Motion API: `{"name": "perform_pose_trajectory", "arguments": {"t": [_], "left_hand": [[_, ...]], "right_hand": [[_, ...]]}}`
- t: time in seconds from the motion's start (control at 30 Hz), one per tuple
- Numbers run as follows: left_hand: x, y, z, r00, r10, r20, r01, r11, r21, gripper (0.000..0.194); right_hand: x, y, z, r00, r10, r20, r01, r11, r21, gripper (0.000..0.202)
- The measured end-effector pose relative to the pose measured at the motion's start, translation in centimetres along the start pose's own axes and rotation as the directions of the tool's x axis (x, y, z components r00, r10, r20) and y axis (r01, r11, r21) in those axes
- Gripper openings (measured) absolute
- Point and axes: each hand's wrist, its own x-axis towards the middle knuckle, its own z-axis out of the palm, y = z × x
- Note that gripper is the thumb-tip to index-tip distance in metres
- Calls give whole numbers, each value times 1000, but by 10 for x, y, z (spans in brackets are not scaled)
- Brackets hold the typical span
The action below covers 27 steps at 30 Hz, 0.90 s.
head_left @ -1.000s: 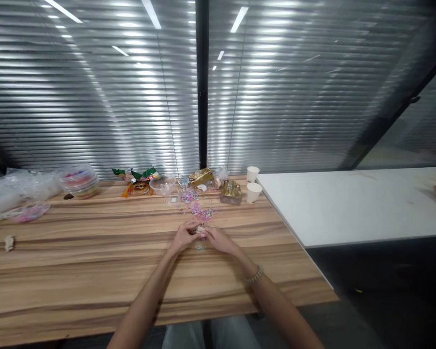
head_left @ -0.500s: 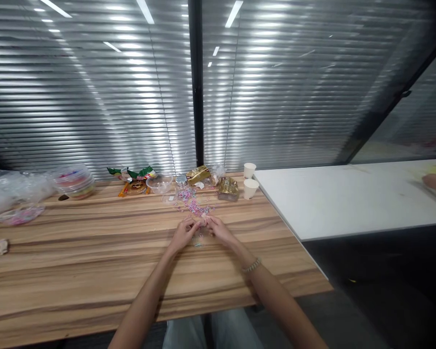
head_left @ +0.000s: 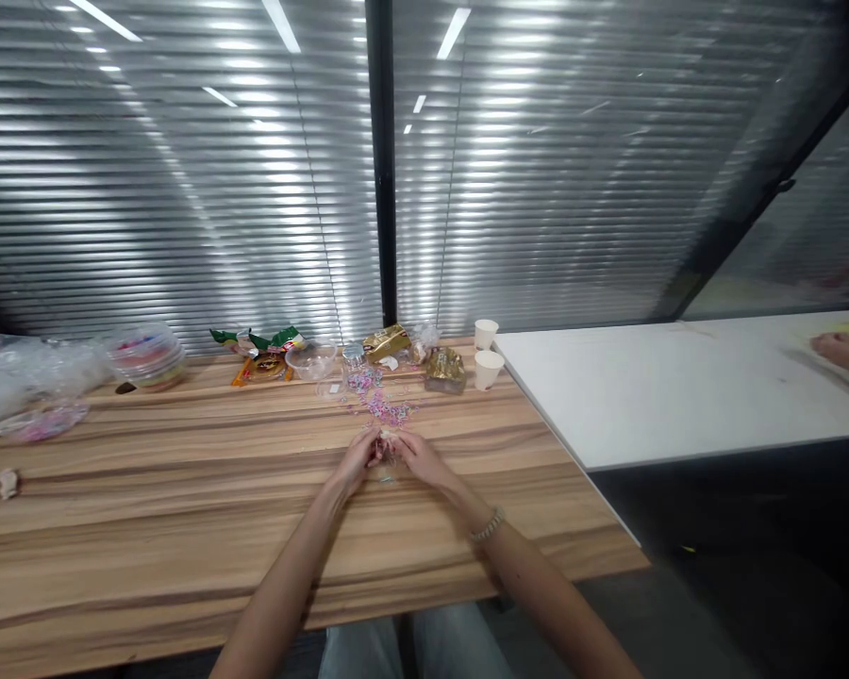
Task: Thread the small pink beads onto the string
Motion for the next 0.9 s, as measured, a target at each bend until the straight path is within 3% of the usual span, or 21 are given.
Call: {"name": "perform_pose_trajectory", "arguments": {"t": [0.07,0.17,0.37,0.5,0.67,0.9], "left_hand": [[0,1,-5,1000,-29,4,29,999,-30,35],[-1,2,-9,1000,-9,9,10,1000,-18,36],[-4,6,-9,976,204,71,-215,949,230,35],[-5,10,-11,954,283,95,-297,867,401,36],[-2,14,-17,977,211,11,-202,921,334,50],[-2,15,-20,963,268,-4,-252,913,321,40]], "right_hand": [[-1,0,0,995,-77,62,87,981,-175,34],[-3,2,-2,989,-84,123,125,918,-377,28],[-6,4,-4,995,-36,90,83,792,-605,29],[-7,2,-1,990,-76,122,132,818,-560,27],[-5,-4,3,978,-123,171,180,908,-378,29],[-1,-8,-2,997,-60,43,67,979,-194,36]]}}
